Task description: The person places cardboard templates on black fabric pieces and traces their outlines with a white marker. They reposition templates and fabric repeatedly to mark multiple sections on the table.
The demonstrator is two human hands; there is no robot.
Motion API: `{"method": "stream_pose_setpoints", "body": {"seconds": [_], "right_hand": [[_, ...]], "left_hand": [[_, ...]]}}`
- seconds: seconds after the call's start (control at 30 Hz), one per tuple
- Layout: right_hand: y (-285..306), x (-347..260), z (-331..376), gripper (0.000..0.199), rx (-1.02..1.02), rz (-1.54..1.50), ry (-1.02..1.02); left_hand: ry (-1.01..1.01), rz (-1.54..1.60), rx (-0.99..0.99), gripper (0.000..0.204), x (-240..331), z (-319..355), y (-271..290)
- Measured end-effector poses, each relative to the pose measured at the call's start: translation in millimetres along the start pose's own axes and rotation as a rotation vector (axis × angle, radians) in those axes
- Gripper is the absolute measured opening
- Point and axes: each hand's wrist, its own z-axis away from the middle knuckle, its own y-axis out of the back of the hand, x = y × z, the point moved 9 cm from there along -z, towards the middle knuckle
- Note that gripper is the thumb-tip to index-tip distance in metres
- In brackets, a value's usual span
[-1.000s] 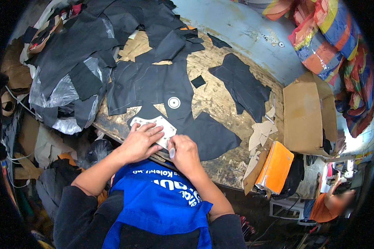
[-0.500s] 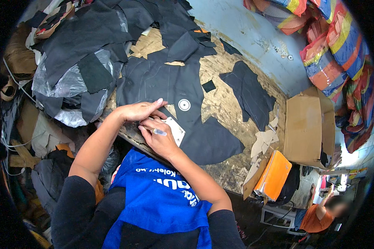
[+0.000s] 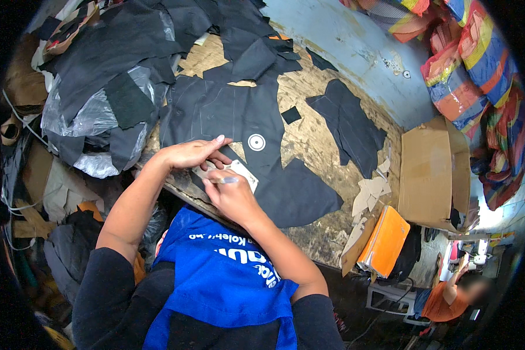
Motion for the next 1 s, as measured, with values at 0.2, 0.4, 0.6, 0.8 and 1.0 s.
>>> {"method": "stream_pose_setpoints", "body": {"seconds": [0.2,0.4,0.6,0.8,1.0], "right_hand": [[52,12,59,0.01,0.074,0.089,-0.083],[53,17,61,0.008,0.058,0.157,-0.081],[33,11,37,0.011,-0.067,0.305,-0.018],[16,7,9,0.018,-0.131,0.188,0.028],[-4,-10,-23,0.014,0.052,-0.093,0.218]], "left_hand": [[-0.026,-0.081,0.043,0.071,6,3,-1],[-0.041,-0.111,0.057,0.07,11,6,-1],[-0.04,-0.085,0.05,0.07,12,5,1],[-0.058,-0.047,0.035,0.071,7,1,3],[-0.069,0.006,0.02,0.07,6,-1,2]]}}
